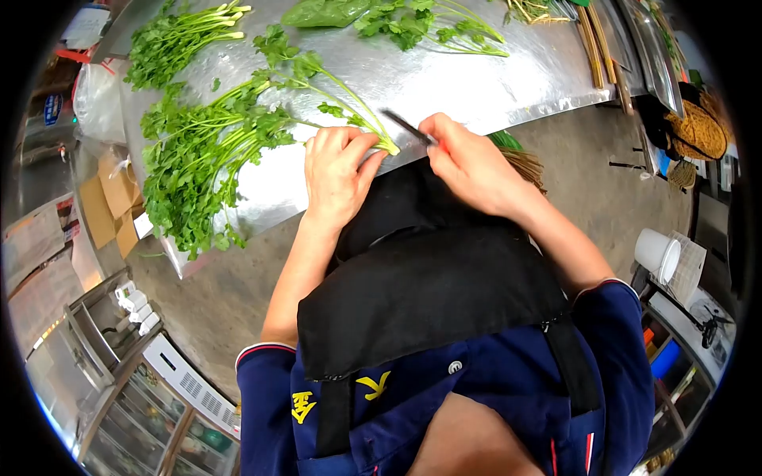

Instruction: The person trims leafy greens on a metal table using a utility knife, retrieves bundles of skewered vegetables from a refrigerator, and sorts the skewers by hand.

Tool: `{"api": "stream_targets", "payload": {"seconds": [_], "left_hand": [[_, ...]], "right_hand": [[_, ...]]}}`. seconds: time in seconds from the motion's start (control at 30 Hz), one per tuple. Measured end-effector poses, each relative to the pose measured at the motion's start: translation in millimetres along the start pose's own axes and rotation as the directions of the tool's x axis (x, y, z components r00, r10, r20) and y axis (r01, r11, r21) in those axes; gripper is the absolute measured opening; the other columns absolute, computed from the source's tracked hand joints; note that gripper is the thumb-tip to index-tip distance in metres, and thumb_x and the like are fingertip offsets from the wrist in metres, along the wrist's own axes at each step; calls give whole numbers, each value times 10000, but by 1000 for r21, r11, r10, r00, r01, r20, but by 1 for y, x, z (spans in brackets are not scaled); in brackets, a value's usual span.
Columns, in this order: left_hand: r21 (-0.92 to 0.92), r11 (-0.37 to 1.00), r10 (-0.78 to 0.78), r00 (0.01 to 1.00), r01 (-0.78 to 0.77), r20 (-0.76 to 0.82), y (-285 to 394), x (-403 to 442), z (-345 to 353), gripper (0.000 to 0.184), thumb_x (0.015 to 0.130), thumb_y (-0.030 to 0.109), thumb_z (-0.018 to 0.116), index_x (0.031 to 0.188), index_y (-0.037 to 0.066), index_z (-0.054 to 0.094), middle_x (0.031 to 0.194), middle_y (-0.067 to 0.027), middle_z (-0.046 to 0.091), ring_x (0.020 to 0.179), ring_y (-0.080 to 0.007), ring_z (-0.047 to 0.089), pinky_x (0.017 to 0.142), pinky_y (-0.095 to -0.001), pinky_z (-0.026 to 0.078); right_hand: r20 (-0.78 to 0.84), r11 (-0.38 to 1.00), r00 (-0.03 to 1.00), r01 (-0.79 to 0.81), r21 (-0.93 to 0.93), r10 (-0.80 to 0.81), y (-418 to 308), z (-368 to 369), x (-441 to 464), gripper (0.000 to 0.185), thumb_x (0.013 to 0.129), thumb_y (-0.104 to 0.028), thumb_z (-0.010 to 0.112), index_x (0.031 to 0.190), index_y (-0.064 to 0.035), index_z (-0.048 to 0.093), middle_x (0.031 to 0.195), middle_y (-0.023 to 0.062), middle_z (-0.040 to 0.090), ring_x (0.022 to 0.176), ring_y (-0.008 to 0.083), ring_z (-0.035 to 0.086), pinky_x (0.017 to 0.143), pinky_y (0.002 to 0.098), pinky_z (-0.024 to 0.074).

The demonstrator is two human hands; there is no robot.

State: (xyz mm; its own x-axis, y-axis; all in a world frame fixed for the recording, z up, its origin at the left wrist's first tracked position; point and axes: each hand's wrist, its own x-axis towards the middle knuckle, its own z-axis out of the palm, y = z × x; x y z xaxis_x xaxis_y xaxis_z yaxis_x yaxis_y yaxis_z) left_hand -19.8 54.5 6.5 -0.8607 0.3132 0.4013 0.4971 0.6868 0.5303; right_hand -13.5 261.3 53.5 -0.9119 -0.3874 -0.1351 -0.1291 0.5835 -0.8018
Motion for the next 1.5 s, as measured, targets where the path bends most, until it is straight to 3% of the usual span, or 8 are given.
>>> {"api": "stream_targets", "payload": {"seconds": [0.1, 0.3, 0.5, 1.0, 1.1, 1.5], "left_hand": [[-7, 1000, 9, 1000, -9, 2, 0, 2, 2, 171, 650, 137, 728, 787, 91, 635, 775, -24, 559, 771, -225, 506, 680, -340, 373], [-2, 1000, 19, 1000, -19, 14, -2, 4, 4, 149, 656, 139, 724, 768, 92, 637, 759, -22, 552, 760, -215, 508, 666, -339, 357], [-2, 1000, 6, 1000, -6, 23, -1, 4, 3, 143, 661, 137, 718, 770, 93, 638, 765, -19, 552, 766, -210, 512, 670, -338, 353], [-46, 999, 1, 999, 0, 33, -2, 6, 4, 133, 657, 118, 716, 759, 92, 635, 749, -17, 549, 746, -212, 503, 672, -335, 346], [-50, 999, 9, 999, -8, 33, -4, 7, 4, 130, 652, 118, 719, 745, 94, 632, 740, -15, 546, 736, -213, 498, 668, -335, 344], [-30, 999, 14, 997, -12, 72, -2, 7, 1, 122, 658, 116, 709, 737, 91, 620, 755, -23, 541, 743, -224, 494, 672, -343, 345]], "right_hand": [[-40, 994, 999, 15, -107, -19, -5, 6, -20, 273, 839, -106, 525, 1105, -44, 512, 918, 181, 558, 768, 361, 571, 678, 411, 472], [-32, 964, 997, 57, -259, -67, -4, 7, -25, 292, 826, -107, 553, 1113, -54, 546, 857, 131, 550, 731, 313, 586, 633, 387, 482], [-15, 954, 999, 25, -299, -31, -7, 5, -24, 321, 811, -92, 570, 1132, -97, 567, 868, 107, 562, 737, 295, 586, 649, 375, 478], [129, 923, 989, -18, -385, 73, -15, 0, -9, 303, 854, -143, 509, 1142, -55, 545, 909, 154, 574, 779, 334, 590, 698, 410, 472], [131, 895, 990, 6, -446, 59, -16, 5, -8, 260, 861, -121, 468, 1100, -33, 524, 865, 176, 571, 739, 338, 606, 646, 412, 492], [127, 876, 984, -51, -479, 127, -13, 1, -33, 259, 833, -123, 506, 1082, -52, 525, 831, 164, 550, 698, 326, 601, 613, 414, 487]]}}
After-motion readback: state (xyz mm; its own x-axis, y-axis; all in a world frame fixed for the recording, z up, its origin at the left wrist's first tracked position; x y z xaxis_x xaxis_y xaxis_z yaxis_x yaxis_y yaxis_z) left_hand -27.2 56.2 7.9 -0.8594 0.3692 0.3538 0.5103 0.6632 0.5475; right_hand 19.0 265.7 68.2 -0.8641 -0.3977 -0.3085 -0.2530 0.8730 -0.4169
